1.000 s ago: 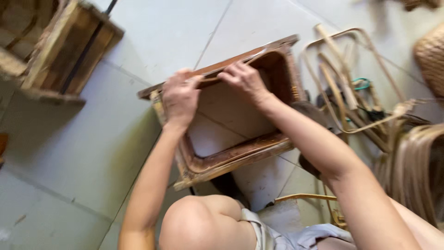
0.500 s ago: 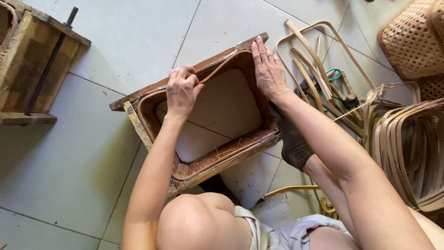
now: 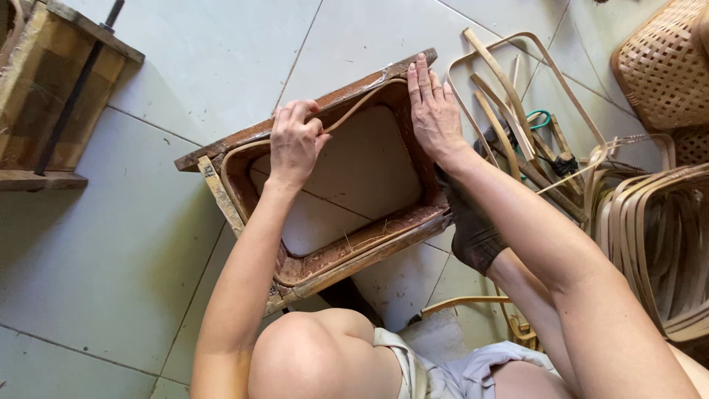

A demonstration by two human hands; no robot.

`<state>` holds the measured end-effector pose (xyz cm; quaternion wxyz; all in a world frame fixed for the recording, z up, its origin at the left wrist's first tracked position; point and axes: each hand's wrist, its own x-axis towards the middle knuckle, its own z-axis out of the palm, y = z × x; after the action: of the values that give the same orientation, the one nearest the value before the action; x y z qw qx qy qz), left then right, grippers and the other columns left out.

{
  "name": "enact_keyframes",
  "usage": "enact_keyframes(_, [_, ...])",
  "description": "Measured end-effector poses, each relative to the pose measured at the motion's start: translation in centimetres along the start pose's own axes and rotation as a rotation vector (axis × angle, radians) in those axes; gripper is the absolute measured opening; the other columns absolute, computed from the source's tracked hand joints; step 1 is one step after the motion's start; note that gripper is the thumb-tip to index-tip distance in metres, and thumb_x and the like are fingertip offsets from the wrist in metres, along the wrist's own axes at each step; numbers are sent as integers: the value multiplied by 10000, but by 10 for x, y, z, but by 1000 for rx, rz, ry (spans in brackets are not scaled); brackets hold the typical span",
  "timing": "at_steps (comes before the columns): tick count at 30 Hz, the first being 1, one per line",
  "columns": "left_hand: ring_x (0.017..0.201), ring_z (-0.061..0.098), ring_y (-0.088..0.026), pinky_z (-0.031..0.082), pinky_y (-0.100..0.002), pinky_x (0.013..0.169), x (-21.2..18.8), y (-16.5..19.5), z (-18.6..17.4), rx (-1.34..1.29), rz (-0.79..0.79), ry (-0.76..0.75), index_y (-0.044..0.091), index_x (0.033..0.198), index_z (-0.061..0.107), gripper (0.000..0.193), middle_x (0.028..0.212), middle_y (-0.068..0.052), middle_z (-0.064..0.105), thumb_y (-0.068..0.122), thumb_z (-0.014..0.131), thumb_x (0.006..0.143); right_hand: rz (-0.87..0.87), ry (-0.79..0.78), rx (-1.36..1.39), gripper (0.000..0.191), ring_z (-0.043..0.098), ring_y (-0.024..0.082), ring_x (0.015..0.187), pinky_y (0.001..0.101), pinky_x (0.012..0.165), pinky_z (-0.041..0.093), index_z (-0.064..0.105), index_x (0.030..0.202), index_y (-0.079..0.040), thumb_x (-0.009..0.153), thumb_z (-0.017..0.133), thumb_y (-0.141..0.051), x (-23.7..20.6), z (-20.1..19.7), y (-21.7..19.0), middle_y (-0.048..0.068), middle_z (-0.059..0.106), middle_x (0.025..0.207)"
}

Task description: The person sits on the floor and fits a pre-woven bamboo sheet into a wooden frame, pressing and tucking its edges along the rim. They then bend thin bamboo strips across the open top and tap them into place with a hammer, forming ribs inside the basket.

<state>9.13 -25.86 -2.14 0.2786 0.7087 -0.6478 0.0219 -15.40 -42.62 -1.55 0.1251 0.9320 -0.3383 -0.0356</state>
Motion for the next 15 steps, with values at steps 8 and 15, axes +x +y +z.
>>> enact_keyframes(8, [1032,682,-234,569,-365,931,-3,1,4,-98,-186,65,84,998,674,362,1116,-39,701,177,934,765,-9,66,16,755,394,394,1519,515,1239,308,161,1654,74,989,507,-18,-6,12,3,268,88,1719])
enact_keyframes(15, [1058,669,-278,570,-380,917,6,5,-24,-171,-207,-19,60,1247,622,594,1133,-95,691,209,908,748,-41,9,-44,763,435,398,1479,495,1223,330,162,1671,89,988,491,0,-2,4,5,297,126,1725])
